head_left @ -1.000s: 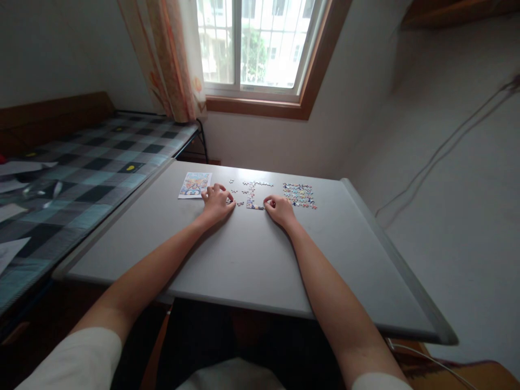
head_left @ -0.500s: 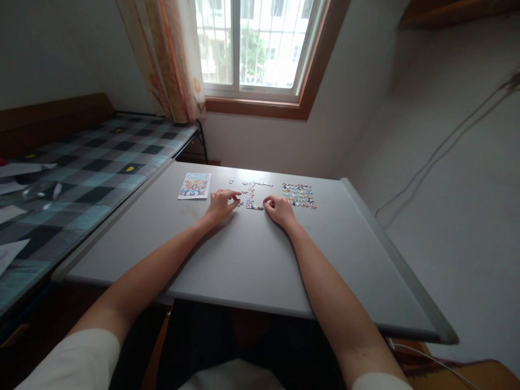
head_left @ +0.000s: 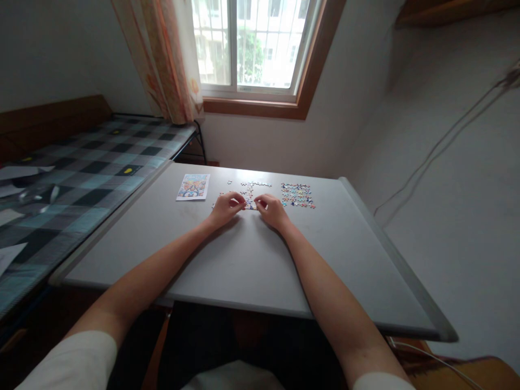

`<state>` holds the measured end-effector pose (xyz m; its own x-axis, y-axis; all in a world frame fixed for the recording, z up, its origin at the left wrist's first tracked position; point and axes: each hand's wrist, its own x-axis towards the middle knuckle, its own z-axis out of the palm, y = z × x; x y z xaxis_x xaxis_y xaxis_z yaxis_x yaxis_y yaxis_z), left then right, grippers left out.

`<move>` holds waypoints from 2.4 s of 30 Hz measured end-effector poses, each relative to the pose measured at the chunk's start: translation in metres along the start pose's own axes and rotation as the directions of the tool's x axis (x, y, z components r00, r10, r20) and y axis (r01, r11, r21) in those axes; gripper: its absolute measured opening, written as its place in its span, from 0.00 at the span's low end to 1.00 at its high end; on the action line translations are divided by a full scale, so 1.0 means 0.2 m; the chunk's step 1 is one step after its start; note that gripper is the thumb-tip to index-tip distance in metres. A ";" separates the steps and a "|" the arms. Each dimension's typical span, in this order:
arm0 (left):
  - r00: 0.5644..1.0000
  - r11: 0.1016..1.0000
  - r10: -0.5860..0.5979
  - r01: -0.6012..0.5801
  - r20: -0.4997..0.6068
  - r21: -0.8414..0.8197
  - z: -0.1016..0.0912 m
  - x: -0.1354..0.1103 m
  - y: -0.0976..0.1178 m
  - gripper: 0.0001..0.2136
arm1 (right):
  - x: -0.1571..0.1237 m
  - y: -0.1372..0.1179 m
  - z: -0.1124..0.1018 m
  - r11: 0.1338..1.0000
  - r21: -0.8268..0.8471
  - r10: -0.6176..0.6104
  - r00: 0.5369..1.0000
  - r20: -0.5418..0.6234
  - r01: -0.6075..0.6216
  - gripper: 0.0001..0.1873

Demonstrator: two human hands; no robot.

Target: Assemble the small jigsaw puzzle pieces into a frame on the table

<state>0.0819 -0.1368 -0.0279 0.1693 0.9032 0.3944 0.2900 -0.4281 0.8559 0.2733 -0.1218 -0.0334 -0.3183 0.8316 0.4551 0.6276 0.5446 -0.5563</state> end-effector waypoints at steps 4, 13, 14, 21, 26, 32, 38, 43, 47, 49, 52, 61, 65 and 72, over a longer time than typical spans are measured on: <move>0.999 0.999 -0.036 0.035 -0.010 -0.042 0.01 0.00 0.00 0.14 | 0.00 -0.03 0.00 0.998 0.054 -0.017 1.000 0.009 0.016 0.11; 0.996 0.991 -0.084 0.084 0.005 -0.109 0.03 -0.01 -0.01 0.16 | 0.00 -0.06 0.01 0.964 0.263 0.030 0.997 0.074 -0.049 0.13; 0.996 0.990 -0.085 0.085 0.008 -0.109 0.03 -0.01 -0.01 0.16 | 0.00 -0.05 0.01 0.966 0.250 0.060 0.996 0.059 -0.073 0.14; 0.995 0.989 -0.090 0.094 0.040 -0.112 0.03 -0.01 -0.02 0.14 | 0.01 0.07 -0.01 0.954 0.002 0.298 0.952 -0.075 -0.298 0.15; 0.995 0.993 -0.086 0.090 0.054 -0.077 0.04 -0.02 -0.02 0.14 | 0.01 0.10 -0.02 0.935 -0.076 0.335 0.934 -0.125 -0.346 0.13; 0.997 0.996 -0.071 0.073 0.042 -0.056 0.03 -0.02 -0.01 0.14 | 0.02 0.01 0.00 0.973 0.169 0.174 0.982 -0.073 -0.160 0.14; 0.997 0.990 -0.067 0.070 0.023 -0.122 0.04 -0.02 -0.02 0.15 | 0.01 -0.06 0.01 0.911 0.402 0.062 0.995 0.074 -0.087 0.13; 0.996 0.975 -0.087 0.089 0.020 -0.202 0.07 -0.02 -0.02 0.15 | 0.02 -0.05 0.01 0.848 0.515 0.095 0.992 0.080 -0.123 0.16; 0.999 0.999 0.033 -0.033 0.033 0.012 0.07 -0.04 0.00 0.13 | 0.03 0.01 0.00 0.789 0.584 0.177 0.981 0.080 -0.190 0.16; 0.981 0.957 0.149 -0.176 0.126 0.233 0.07 -0.05 0.01 0.13 | 0.04 0.05 -0.02 0.786 0.565 0.258 0.964 0.067 -0.250 0.15; 0.912 0.825 0.226 -0.365 0.341 0.431 0.07 -0.07 0.02 0.16 | 0.05 0.09 -0.06 0.803 0.484 0.365 0.929 0.059 -0.347 0.10; 0.886 0.694 0.212 -0.434 0.413 0.574 0.06 -0.08 0.04 0.16 | 0.03 0.12 -0.12 0.887 0.223 0.386 0.914 0.121 -0.404 0.07; 0.895 0.712 0.127 -0.383 0.428 0.588 0.05 -0.08 0.06 0.18 | 0.03 0.10 -0.13 0.879 0.218 0.388 0.902 0.190 -0.424 0.05; 0.875 0.644 0.094 -0.417 0.475 0.641 0.06 -0.08 0.07 0.18 | 0.03 0.08 -0.12 0.898 0.203 0.358 0.917 0.176 -0.390 0.04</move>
<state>0.0951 -0.1569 -0.0262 0.6228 0.7353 0.2671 0.7200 -0.6723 0.1720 0.2984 -0.1112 -0.0235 -0.1921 0.9768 0.0951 0.5439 0.1866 -0.8181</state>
